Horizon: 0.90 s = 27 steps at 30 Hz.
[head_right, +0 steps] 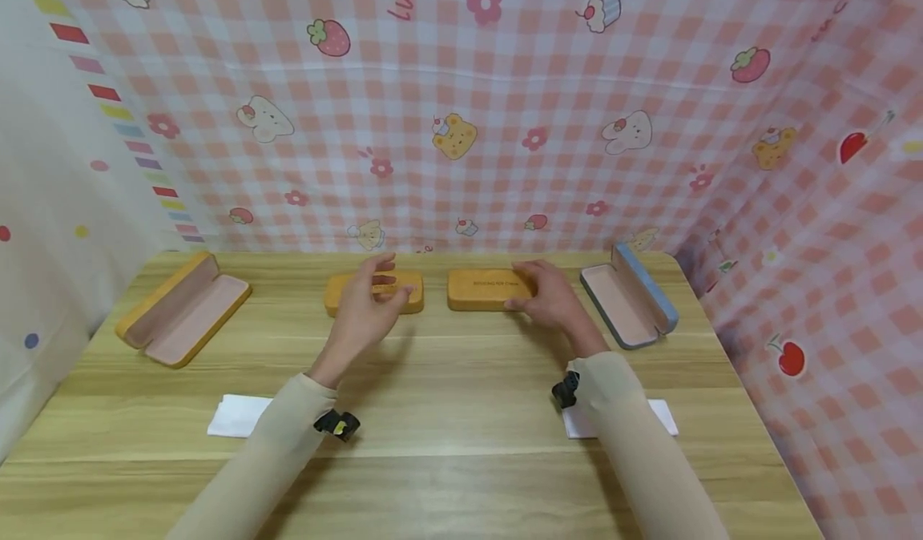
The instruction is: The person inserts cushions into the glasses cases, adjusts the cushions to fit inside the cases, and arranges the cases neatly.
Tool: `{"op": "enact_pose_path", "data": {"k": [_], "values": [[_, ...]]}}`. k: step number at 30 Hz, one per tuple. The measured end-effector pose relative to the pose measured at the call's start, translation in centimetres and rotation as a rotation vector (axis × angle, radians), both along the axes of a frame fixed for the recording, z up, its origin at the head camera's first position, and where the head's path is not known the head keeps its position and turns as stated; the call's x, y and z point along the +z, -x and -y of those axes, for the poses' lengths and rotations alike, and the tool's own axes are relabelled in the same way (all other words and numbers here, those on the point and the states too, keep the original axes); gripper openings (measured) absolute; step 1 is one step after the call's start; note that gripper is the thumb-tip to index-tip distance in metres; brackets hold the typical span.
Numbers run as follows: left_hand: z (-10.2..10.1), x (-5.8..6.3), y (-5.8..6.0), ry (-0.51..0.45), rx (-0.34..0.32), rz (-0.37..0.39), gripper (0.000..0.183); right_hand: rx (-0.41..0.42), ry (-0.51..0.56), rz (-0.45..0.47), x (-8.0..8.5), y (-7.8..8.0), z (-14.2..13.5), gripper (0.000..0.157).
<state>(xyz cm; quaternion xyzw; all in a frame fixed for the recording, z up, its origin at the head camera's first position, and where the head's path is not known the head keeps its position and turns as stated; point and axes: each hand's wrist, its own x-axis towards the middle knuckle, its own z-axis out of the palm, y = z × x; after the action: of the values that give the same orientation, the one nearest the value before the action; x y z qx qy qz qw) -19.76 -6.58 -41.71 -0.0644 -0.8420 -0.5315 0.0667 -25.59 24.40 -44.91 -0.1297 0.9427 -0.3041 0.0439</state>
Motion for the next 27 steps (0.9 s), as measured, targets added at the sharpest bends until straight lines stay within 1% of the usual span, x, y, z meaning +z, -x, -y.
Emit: {"op": "enact_pose_path", "data": {"k": [3, 5, 11, 16, 21, 24, 27], "values": [[1.4, -0.1, -0.4, -0.015, 0.014, -0.014, 0.060, 0.001, -0.004, -0.007, 0.0, 0.1, 0.0, 0.067], [2.5, -0.2, -0.7, -0.022, 0.022, -0.037, 0.060, 0.003, -0.002, -0.011, 0.1, 0.1, 0.0, 0.065], [5.8, -0.5, -1.7, -0.039, 0.063, -0.089, 0.057, 0.006, -0.015, -0.004, 0.3, 0.2, 0.3, 0.064], [8.5, -0.7, -2.6, -0.010, 0.136, -0.137, 0.055, -0.014, -0.019, 0.003, 0.5, 0.2, 0.4, 0.064], [11.0, -0.9, -3.9, 0.019, 0.215, -0.196, 0.053, -0.038, -0.019, 0.019, 0.2, 0.2, 0.4, 0.064], [12.4, -0.9, -4.7, 0.019, 0.253, -0.208, 0.052, -0.043, -0.026, 0.033, 0.1, 0.1, 0.4, 0.065], [13.7, -0.6, -5.2, 0.018, 0.285, -0.208, 0.054, -0.036, -0.027, 0.033, 0.3, 0.1, 0.3, 0.064]]}}
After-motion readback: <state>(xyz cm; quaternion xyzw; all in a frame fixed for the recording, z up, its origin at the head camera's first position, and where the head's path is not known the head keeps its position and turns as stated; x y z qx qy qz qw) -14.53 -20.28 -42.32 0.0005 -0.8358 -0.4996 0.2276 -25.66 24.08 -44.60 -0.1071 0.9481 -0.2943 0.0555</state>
